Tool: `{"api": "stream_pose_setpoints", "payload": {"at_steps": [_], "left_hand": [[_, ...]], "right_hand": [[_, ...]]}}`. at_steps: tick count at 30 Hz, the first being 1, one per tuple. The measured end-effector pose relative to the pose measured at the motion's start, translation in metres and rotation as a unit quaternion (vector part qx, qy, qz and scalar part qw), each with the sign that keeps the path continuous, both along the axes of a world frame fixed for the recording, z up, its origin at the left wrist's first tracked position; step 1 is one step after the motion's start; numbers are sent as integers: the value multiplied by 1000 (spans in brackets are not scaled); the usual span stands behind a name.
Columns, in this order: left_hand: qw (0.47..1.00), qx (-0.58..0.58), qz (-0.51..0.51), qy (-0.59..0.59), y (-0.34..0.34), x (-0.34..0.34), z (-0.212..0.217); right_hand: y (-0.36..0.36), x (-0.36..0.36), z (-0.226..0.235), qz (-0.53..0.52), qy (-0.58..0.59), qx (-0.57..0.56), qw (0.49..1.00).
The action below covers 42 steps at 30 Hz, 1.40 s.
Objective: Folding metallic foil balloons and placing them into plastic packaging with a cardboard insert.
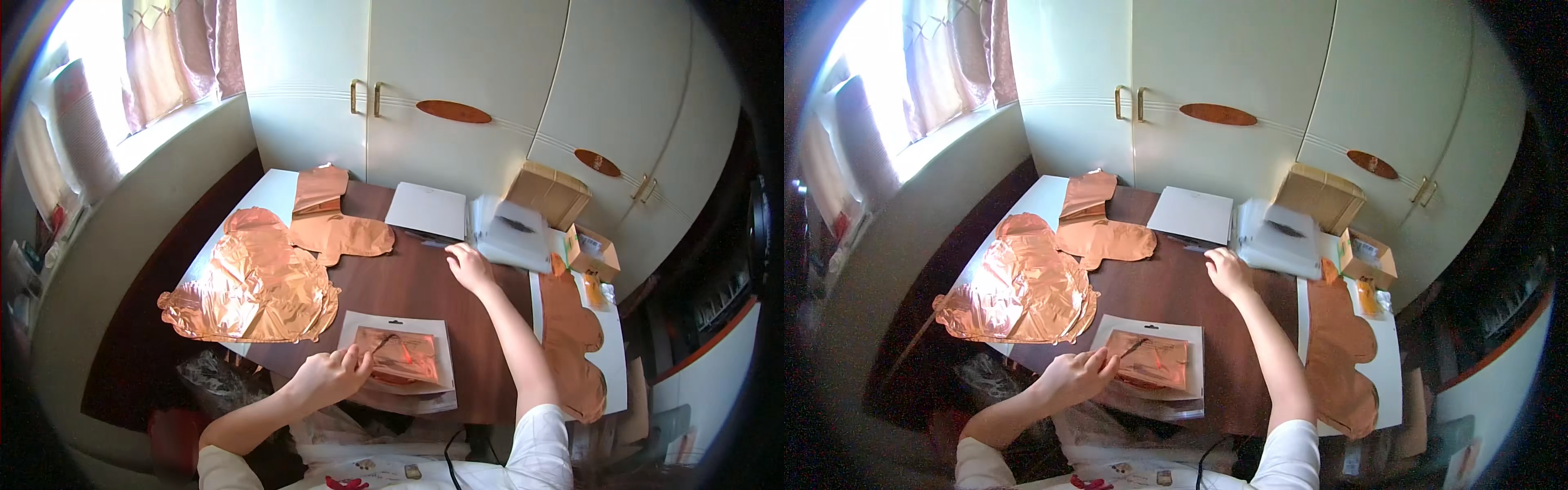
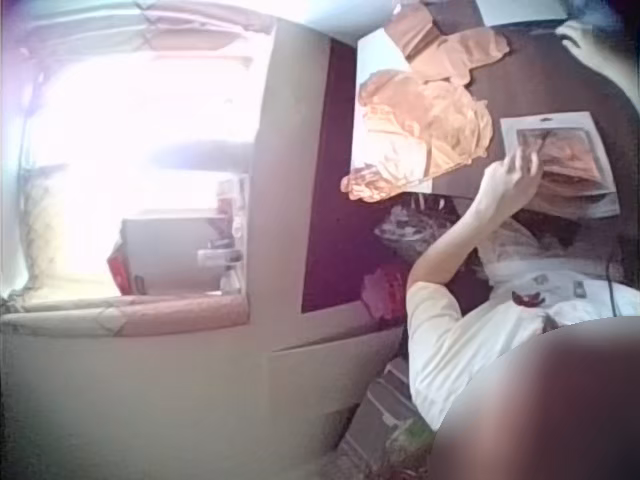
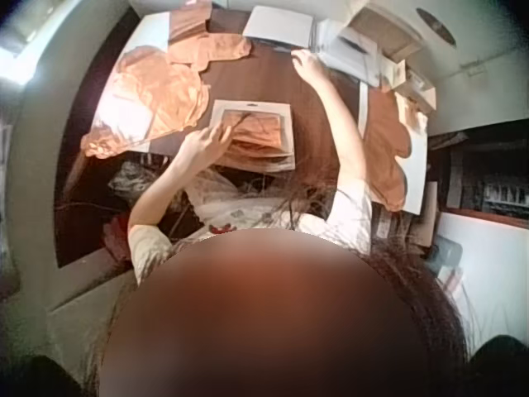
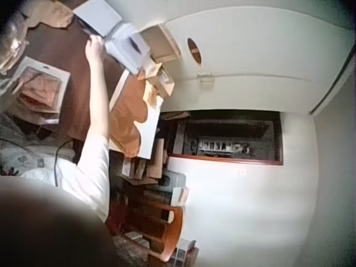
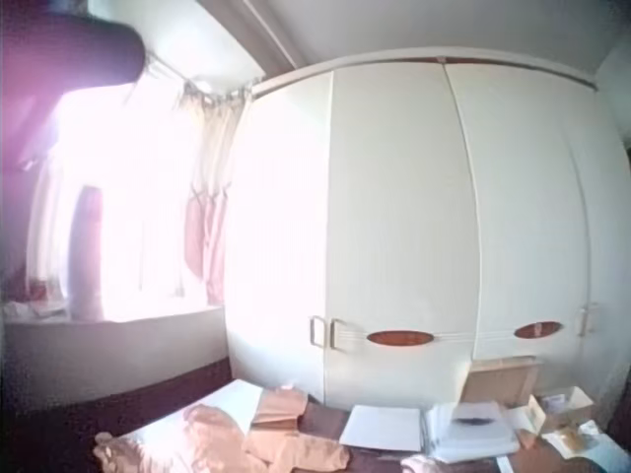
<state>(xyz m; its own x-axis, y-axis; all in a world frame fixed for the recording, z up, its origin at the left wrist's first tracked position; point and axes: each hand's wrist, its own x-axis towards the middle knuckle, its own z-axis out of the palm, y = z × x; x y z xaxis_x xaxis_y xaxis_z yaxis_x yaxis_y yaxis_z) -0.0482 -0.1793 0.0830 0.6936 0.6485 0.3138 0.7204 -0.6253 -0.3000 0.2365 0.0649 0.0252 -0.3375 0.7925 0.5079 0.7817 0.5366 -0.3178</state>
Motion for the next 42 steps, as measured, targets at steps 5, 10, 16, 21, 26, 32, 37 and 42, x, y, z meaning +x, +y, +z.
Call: {"api": "stream_pose_setpoints", "payload": {"at_steps": [5, 10, 16, 21, 26, 32, 37, 42], "left_hand": [[1000, -11, 16, -25, 1, -11, 4], [998, -52, 33, -27, -2, -17, 10], [996, -71, 30, -46, 0, -13, 9], [997, -41, 21, -62, -2, -6, -8], [996, -24, 19, -78, -6, 0, -41], [995, -14, 40, -95, -9, 2, -59], [993, -19, 26, -118, -7, 10, -60], [996, -15, 20, -88, -4, 7, -65]], "right_hand": [[30, -22, -2, -16, -30, -19, 999], [50, -28, -37, -23, -186, 90, 978], [53, -28, -33, -69, -196, 2, 978], [20, -19, -15, -83, -236, -72, 965], [-50, 4, -7, -34, -179, -113, 977], [-183, 9, 39, 70, 75, -258, 961], [-250, 10, 26, 166, 113, -218, 955], [-230, 20, 22, 112, 79, -143, 980]]}}
